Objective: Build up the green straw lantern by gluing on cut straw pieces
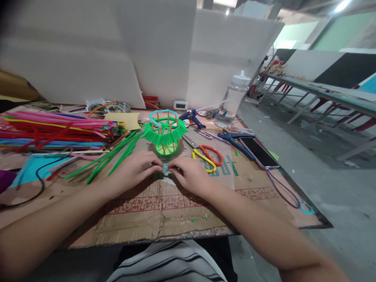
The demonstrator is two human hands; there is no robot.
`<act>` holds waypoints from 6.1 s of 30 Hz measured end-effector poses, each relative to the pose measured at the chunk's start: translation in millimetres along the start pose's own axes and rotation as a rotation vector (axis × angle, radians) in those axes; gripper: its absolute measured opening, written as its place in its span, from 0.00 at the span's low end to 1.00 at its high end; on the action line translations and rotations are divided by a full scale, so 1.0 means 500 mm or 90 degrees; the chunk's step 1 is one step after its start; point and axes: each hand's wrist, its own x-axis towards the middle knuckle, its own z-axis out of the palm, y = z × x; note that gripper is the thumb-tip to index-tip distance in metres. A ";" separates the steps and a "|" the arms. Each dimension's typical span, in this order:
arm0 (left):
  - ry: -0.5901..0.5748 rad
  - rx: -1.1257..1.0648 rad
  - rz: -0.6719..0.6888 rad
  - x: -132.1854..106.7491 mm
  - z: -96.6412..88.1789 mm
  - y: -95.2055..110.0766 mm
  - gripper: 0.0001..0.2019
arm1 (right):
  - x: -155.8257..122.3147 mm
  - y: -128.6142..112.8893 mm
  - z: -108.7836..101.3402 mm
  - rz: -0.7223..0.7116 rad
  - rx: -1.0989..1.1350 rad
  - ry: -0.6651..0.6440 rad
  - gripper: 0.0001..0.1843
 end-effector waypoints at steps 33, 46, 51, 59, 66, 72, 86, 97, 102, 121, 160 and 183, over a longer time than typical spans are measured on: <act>-0.085 0.100 -0.113 -0.007 0.011 -0.013 0.25 | 0.007 0.015 -0.011 0.143 -0.035 -0.003 0.06; -0.039 0.158 -0.080 -0.003 -0.047 0.030 0.13 | 0.014 0.003 -0.056 0.032 0.000 0.046 0.07; 0.118 0.206 -0.039 0.019 -0.122 0.031 0.10 | 0.097 0.003 -0.141 -0.006 -0.016 0.112 0.07; 0.210 0.244 0.024 0.135 -0.209 0.037 0.10 | 0.222 0.035 -0.163 -0.121 -0.005 0.121 0.06; 0.249 0.211 0.096 0.141 -0.173 0.004 0.10 | 0.201 0.056 -0.146 -0.145 -0.026 0.116 0.07; 0.227 0.241 0.102 0.133 -0.158 0.009 0.09 | 0.195 0.066 -0.140 -0.146 -0.022 0.119 0.12; 0.176 0.239 0.092 0.127 -0.138 -0.007 0.13 | 0.169 0.046 -0.116 -0.048 0.033 0.162 0.07; 0.234 0.281 0.116 0.126 -0.141 -0.009 0.10 | 0.152 0.018 -0.056 0.124 0.066 0.114 0.20; 0.248 0.322 0.143 0.125 -0.140 -0.008 0.08 | 0.168 0.015 -0.046 0.151 0.069 0.105 0.19; 0.289 0.402 0.176 0.133 -0.126 -0.018 0.08 | 0.180 0.013 -0.033 0.170 0.077 0.099 0.11; 0.235 0.339 0.153 0.122 -0.145 0.002 0.09 | 0.177 0.011 -0.038 0.173 0.079 0.085 0.10; 0.191 0.180 0.094 0.114 -0.162 0.022 0.11 | 0.174 0.003 -0.118 -0.018 -0.032 0.127 0.09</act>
